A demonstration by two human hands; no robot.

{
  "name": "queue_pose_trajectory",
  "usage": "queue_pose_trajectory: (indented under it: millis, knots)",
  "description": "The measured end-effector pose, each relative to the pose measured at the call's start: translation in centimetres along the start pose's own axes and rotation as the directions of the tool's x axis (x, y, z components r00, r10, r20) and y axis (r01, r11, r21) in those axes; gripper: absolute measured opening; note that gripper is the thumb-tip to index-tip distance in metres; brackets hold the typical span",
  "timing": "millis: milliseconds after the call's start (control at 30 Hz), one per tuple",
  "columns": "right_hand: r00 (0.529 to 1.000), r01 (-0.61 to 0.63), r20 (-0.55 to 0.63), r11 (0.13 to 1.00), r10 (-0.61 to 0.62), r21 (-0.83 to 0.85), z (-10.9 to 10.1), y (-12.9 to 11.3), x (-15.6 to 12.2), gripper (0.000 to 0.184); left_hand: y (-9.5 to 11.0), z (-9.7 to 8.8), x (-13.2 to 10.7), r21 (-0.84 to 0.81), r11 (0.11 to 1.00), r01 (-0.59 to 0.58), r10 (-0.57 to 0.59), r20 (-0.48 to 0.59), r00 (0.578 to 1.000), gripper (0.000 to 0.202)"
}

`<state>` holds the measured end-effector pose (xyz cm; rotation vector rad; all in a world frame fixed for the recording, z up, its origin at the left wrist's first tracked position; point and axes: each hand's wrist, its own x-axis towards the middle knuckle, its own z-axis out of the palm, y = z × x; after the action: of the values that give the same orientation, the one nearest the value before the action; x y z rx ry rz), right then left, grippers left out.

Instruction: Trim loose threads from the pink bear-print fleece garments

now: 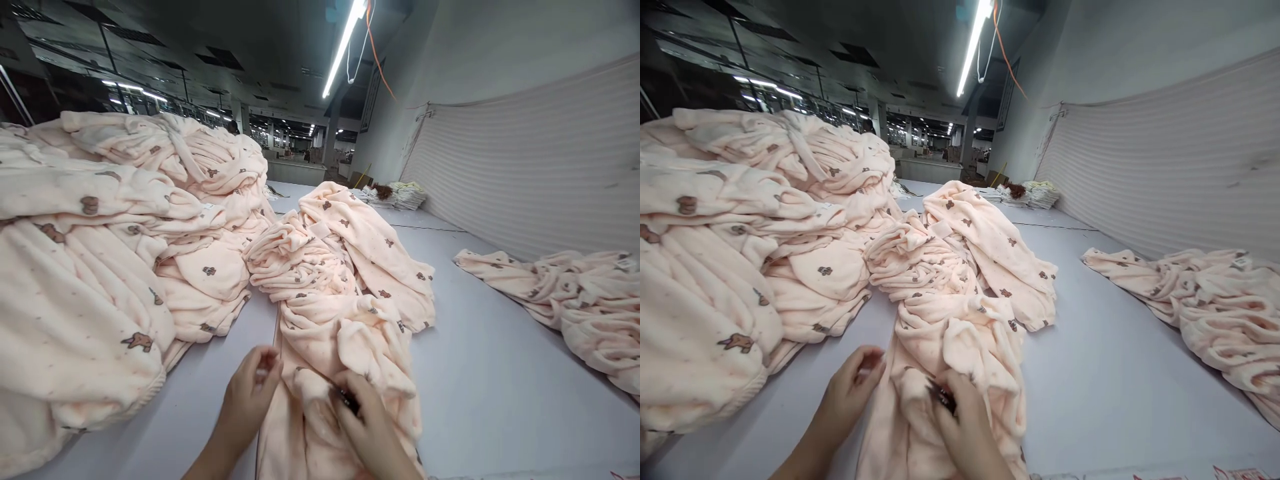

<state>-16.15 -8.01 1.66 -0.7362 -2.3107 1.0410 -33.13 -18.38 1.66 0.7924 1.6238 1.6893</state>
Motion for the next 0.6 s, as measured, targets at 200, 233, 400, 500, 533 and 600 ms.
queue_pose_trajectory:
  millis: [200, 233, 400, 500, 533, 600]
  knots:
    - [0.991, -0.01, -0.131, 0.985, 0.033, 0.172, -2.2, 0.3, 1.6, 0.012, -3.2, 5.1, -2.8, 0.485, 0.868, -0.109, 0.071, 0.096, 0.993, 0.021]
    - [0.988, 0.001, -0.154, 0.991, 0.02, 0.137, -2.7, 0.6, 1.8, 0.015, -3.4, 5.9, -2.7, 0.509, 0.853, -0.116, 0.068, 0.112, 0.991, 0.012]
    - [0.965, -0.033, -0.262, 0.984, -0.014, -0.173, -5.7, 3.4, 2.6, 0.027, -4.0, 6.5, -2.0, 0.352, 0.924, -0.149, 0.154, 0.015, 0.988, 0.009]
    - [0.965, -0.053, -0.261, 0.968, -0.013, -0.246, -6.3, 4.0, 2.4, 0.028, -4.1, 5.9, -2.1, 0.236, 0.939, -0.249, 0.282, -0.117, 0.952, 0.018]
    - [0.969, -0.059, -0.248, 0.957, -0.014, -0.283, -6.2, 3.7, 2.1, 0.026, -4.0, 5.8, -2.1, 0.239, 0.93, -0.28, 0.316, -0.126, 0.94, 0.019]
    - [0.977, -0.067, -0.214, 0.93, -0.013, -0.361, -5.9, 2.8, 1.2, 0.025, -3.8, 5.5, -2.0, 0.284, 0.898, -0.335, 0.374, -0.093, 0.923, 0.018]
